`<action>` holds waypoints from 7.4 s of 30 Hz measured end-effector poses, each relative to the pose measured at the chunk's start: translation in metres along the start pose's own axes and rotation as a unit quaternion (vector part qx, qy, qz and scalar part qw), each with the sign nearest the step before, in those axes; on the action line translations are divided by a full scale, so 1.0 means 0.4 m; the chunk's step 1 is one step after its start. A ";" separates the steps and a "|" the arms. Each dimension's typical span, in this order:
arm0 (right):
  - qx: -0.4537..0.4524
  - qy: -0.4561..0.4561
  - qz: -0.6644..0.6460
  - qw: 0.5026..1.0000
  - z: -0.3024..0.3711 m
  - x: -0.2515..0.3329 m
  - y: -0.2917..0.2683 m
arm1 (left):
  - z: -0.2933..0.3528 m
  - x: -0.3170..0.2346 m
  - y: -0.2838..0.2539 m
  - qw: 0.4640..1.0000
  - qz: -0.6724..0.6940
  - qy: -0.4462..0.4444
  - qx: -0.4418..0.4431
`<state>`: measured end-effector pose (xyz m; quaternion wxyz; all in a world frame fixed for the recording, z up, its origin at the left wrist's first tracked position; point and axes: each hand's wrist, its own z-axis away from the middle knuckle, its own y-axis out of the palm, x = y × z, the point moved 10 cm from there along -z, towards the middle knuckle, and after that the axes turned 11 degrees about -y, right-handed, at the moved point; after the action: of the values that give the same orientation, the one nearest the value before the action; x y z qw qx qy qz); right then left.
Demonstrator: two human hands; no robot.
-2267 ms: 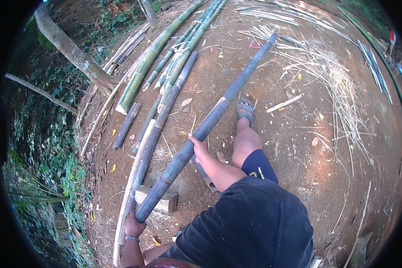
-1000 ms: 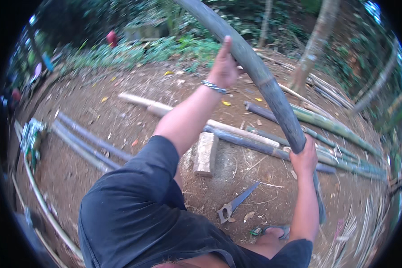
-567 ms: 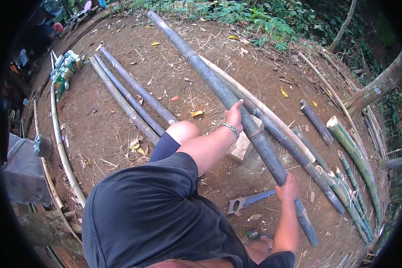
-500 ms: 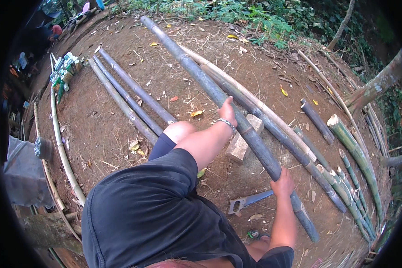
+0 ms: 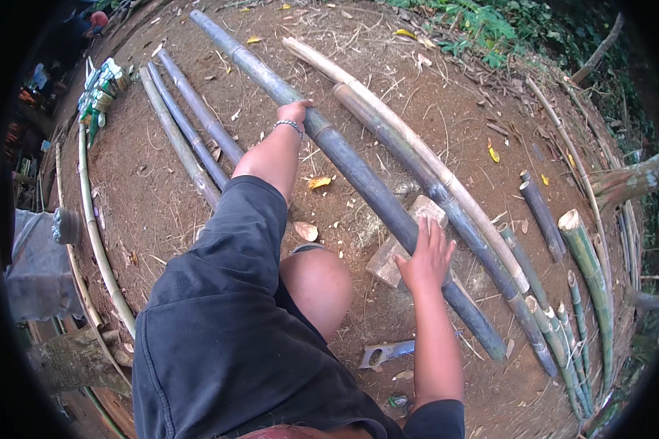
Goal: The person measures a bamboo pole with a tape measure and marks it. They then use a hand saw to cut the bamboo pole into smaller sections, placing the cut pieces on the ground.
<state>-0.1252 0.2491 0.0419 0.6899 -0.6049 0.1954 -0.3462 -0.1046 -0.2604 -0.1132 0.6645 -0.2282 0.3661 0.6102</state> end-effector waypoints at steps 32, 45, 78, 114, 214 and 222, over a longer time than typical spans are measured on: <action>-0.079 0.453 0.024 0.888 0.765 -0.650 0.243 | -0.078 0.403 0.014 0.971 -0.154 -0.157 0.093; 0.269 0.491 -0.070 0.826 1.581 -0.563 0.956 | 0.078 0.399 0.004 0.887 -0.389 -0.190 0.160; -0.504 0.539 -0.523 0.427 1.169 -0.496 0.580 | 1.828 0.287 0.078 0.430 -0.459 0.174 0.758; -0.177 0.064 -0.276 0.943 0.771 -0.132 -0.287 | 1.621 0.444 0.098 0.598 -0.448 -0.027 0.664; 0.181 -0.061 -0.140 0.971 -0.329 0.422 0.051 | 0.193 0.024 -0.213 0.985 0.043 0.038 0.161; 0.187 -0.056 -0.145 0.970 -0.341 0.423 0.080 | 0.186 0.030 -0.221 0.990 0.025 0.034 0.136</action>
<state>-0.0957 0.0337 0.0099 0.7432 -0.5054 -0.0013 -0.4385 -0.0028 -0.2102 -0.0884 0.6612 -0.1468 0.4735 0.5631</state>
